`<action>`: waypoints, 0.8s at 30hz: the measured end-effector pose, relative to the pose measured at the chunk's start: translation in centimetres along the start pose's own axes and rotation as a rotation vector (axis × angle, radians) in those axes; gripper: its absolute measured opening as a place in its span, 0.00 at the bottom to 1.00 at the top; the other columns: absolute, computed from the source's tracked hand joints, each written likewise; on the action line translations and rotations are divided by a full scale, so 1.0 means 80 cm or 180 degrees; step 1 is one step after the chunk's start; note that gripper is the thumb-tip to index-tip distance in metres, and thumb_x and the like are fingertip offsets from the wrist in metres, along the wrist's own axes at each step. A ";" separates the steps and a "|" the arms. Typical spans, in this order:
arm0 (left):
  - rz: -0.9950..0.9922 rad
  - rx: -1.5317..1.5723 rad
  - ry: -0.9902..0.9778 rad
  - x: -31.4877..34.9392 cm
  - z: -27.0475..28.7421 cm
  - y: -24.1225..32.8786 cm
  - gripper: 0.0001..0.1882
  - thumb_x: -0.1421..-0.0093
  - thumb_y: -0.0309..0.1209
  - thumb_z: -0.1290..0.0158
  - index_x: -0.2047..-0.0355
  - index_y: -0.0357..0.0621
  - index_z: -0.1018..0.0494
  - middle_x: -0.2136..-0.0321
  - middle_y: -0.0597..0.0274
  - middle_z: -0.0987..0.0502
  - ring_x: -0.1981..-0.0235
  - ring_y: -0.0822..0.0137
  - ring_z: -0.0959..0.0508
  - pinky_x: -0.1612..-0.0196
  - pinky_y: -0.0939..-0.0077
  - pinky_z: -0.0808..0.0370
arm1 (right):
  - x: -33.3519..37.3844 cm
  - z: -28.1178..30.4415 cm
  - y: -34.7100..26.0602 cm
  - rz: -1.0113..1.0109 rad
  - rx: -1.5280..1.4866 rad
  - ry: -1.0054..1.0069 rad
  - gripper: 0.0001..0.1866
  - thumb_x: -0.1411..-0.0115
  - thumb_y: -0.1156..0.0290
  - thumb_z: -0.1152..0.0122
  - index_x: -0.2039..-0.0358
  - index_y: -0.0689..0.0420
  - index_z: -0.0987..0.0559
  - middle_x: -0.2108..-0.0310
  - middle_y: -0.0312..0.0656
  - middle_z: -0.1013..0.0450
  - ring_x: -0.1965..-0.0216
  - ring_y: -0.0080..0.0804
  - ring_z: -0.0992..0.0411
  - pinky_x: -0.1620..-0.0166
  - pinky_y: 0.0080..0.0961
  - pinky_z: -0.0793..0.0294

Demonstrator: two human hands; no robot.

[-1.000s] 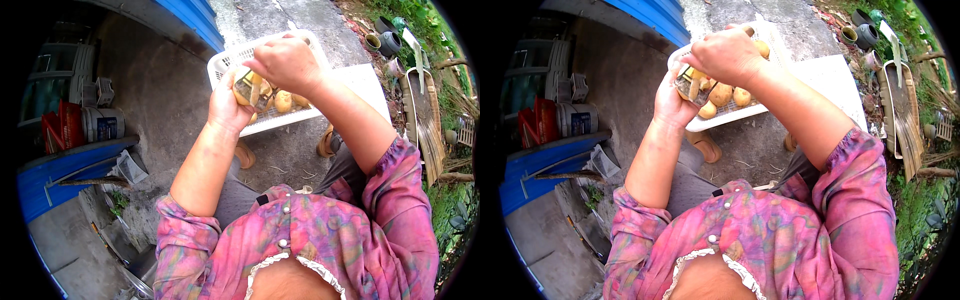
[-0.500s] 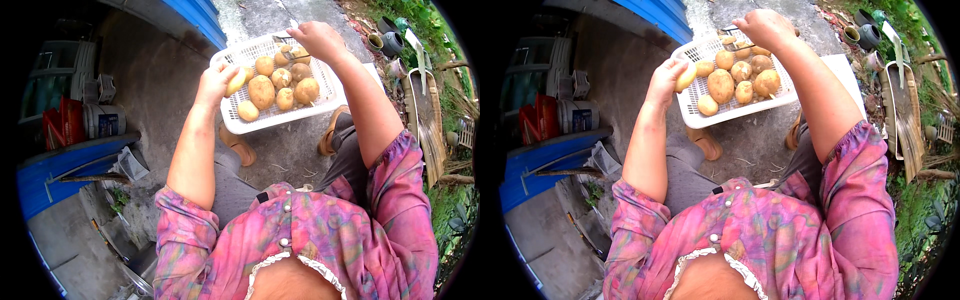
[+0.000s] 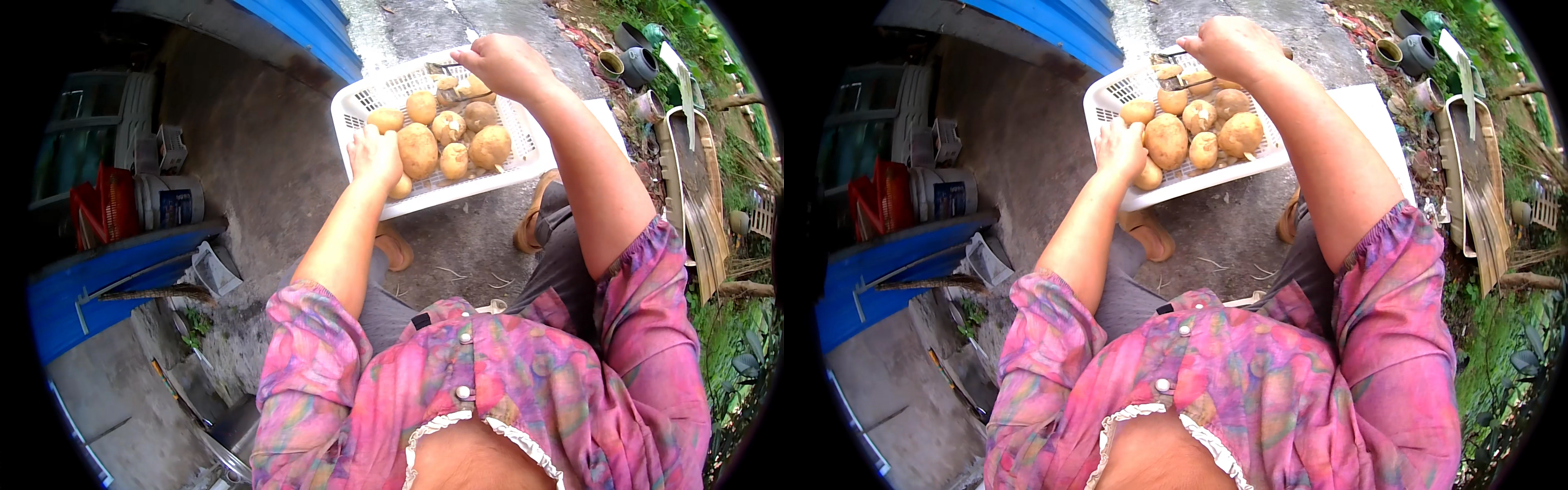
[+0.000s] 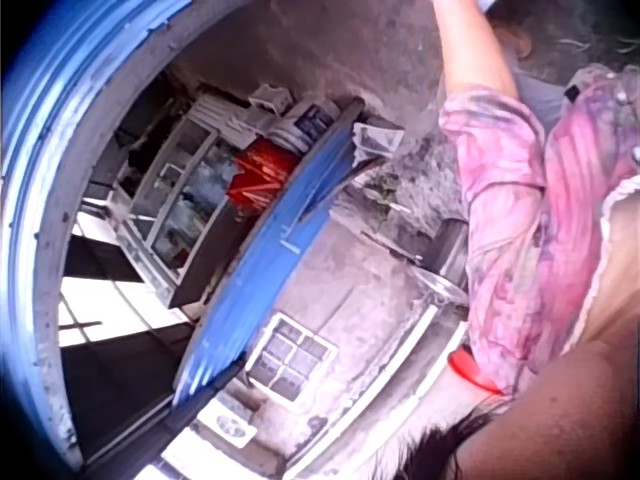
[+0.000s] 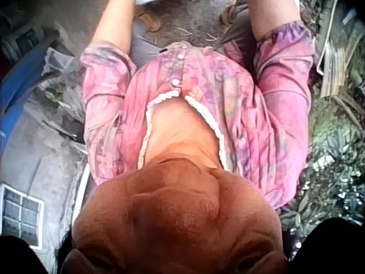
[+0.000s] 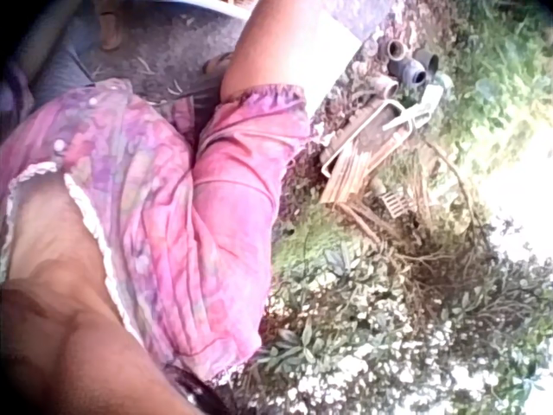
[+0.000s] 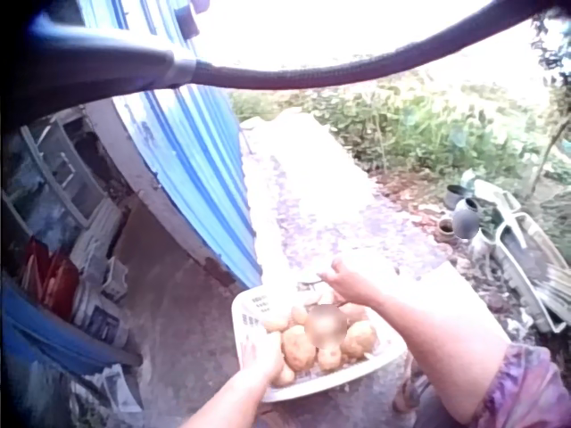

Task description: The person moves a basket of potatoes to an outdoor workspace and uses a peeler to remove the skin from several potatoes one by one. The peeled potatoes are placed back into the basket.

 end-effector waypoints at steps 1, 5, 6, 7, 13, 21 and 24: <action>-0.0069 0.0167 -0.0008 -0.001 0.001 0.006 0.19 0.53 0.30 0.43 0.58 0.49 0.28 0.58 0.57 0.29 0.52 0.56 0.32 0.49 0.63 0.34 | 0.002 0.002 0.000 -0.0018 0.0011 0.0001 0.23 0.43 0.47 0.52 0.66 0.54 0.20 0.62 0.49 0.25 0.57 0.45 0.28 0.54 0.42 0.31; 0.0014 0.0969 -0.0330 -0.004 0.002 0.016 0.20 0.51 0.31 0.44 0.56 0.44 0.30 0.57 0.52 0.28 0.54 0.55 0.29 0.50 0.63 0.32 | 0.002 0.005 -0.001 0.0155 -0.0034 0.0311 0.23 0.42 0.49 0.52 0.69 0.56 0.20 0.72 0.51 0.25 0.66 0.48 0.27 0.61 0.40 0.30; 0.0049 0.1000 -0.0360 -0.006 -0.002 0.014 0.21 0.50 0.32 0.44 0.55 0.43 0.31 0.57 0.51 0.27 0.55 0.54 0.29 0.51 0.63 0.32 | 0.002 0.002 0.002 0.0093 -0.0037 0.0191 0.23 0.42 0.48 0.52 0.67 0.56 0.20 0.68 0.50 0.25 0.63 0.47 0.27 0.58 0.41 0.30; 0.0096 0.1037 -0.0386 -0.007 -0.002 0.013 0.21 0.50 0.32 0.45 0.55 0.42 0.31 0.58 0.51 0.27 0.55 0.54 0.28 0.51 0.63 0.32 | 0.003 0.004 0.000 0.0041 -0.0034 0.0068 0.23 0.42 0.48 0.52 0.66 0.55 0.20 0.64 0.50 0.26 0.59 0.46 0.28 0.56 0.41 0.31; -0.0880 0.1299 0.0026 -0.008 0.010 0.074 0.20 0.51 0.35 0.43 0.59 0.40 0.29 0.59 0.50 0.27 0.57 0.53 0.28 0.52 0.62 0.31 | 0.002 0.003 0.008 0.0005 -0.0050 0.0006 0.23 0.43 0.48 0.51 0.64 0.55 0.20 0.61 0.49 0.26 0.56 0.46 0.28 0.53 0.42 0.31; -0.1015 0.0321 -0.1017 -0.011 -0.031 0.128 0.27 0.51 0.49 0.44 0.60 0.38 0.27 0.62 0.52 0.25 0.56 0.58 0.26 0.56 0.67 0.29 | 0.005 -0.004 0.009 0.0300 -0.0031 0.0284 0.23 0.43 0.51 0.49 0.71 0.60 0.20 0.75 0.53 0.26 0.69 0.49 0.27 0.63 0.40 0.29; -0.0806 0.0290 -0.0901 -0.014 -0.025 0.136 0.27 0.54 0.46 0.40 0.60 0.37 0.27 0.62 0.50 0.25 0.57 0.59 0.25 0.57 0.68 0.28 | 0.004 0.002 0.020 0.0306 -0.0027 0.0327 0.22 0.43 0.52 0.49 0.70 0.60 0.20 0.74 0.53 0.26 0.69 0.50 0.27 0.63 0.40 0.29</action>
Point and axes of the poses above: each hand's wrist, its own x-axis away from the middle knuckle, its own z-axis out of the back of the hand, y = z × x, the point moved 5 cm from there along -x, towards the middle knuckle
